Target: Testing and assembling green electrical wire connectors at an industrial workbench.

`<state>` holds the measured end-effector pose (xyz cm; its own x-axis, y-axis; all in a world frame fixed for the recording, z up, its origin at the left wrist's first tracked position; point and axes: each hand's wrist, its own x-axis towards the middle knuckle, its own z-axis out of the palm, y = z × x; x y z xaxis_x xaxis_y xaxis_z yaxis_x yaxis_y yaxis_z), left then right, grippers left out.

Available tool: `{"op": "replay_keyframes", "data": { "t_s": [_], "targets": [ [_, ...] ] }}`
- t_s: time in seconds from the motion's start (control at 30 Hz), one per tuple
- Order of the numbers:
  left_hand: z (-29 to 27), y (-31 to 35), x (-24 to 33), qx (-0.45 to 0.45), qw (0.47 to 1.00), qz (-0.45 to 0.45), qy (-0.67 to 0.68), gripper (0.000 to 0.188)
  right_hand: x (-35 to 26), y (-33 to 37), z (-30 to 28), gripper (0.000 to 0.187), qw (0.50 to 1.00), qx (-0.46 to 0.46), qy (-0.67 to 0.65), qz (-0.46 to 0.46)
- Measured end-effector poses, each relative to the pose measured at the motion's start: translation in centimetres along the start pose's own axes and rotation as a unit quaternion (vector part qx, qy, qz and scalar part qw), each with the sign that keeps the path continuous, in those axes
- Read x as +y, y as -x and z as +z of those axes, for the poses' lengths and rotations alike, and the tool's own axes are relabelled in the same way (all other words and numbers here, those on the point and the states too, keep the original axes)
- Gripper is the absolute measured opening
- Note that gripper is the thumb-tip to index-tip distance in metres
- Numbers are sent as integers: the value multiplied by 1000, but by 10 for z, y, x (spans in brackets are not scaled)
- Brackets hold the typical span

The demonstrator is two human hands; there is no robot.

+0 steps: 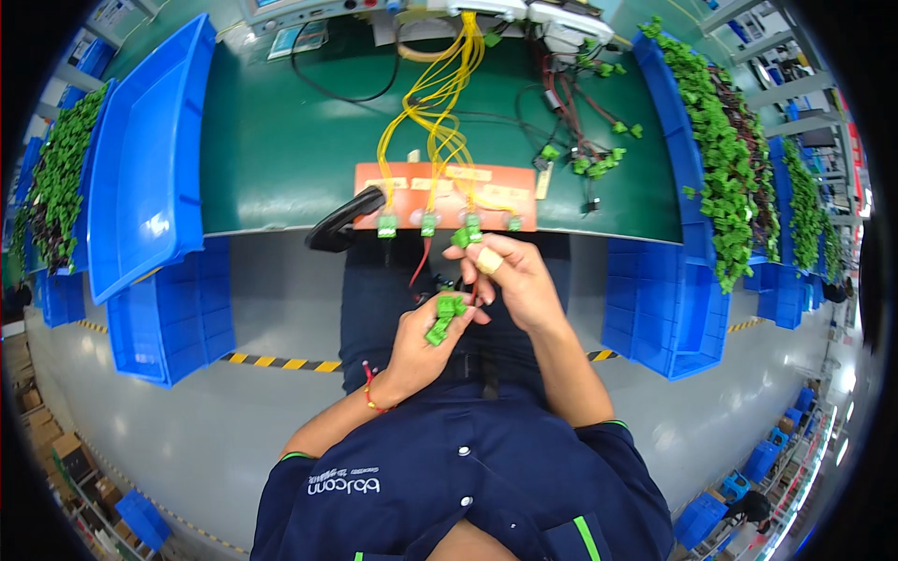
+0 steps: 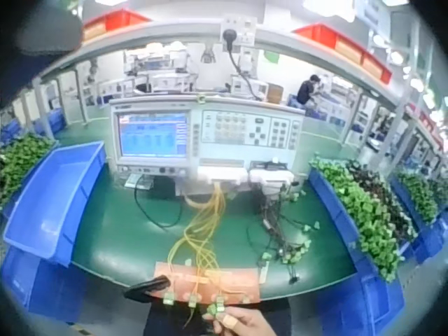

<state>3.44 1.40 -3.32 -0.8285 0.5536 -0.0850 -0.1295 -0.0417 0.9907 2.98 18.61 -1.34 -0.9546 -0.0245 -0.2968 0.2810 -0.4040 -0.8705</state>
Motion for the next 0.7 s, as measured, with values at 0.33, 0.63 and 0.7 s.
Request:
{"op": "replay_keyframes", "data": {
  "t_s": [0.33, 0.63, 0.7],
  "targets": [
    [-5, -4, -3, -13, 1000, -13, 17, 15, 7, -6, 1, 30, 999, 12, 8, -29],
    [-7, -4, 1, -4, 1000, 26, -2, 16, 10, -5, -8, 27, 997, -25, -71, 27],
    [-11, -1, 3, -27, 999, -12, -24, 14, 13, 0, -13, 22, 996, -40, -66, 34]
  ]
}}
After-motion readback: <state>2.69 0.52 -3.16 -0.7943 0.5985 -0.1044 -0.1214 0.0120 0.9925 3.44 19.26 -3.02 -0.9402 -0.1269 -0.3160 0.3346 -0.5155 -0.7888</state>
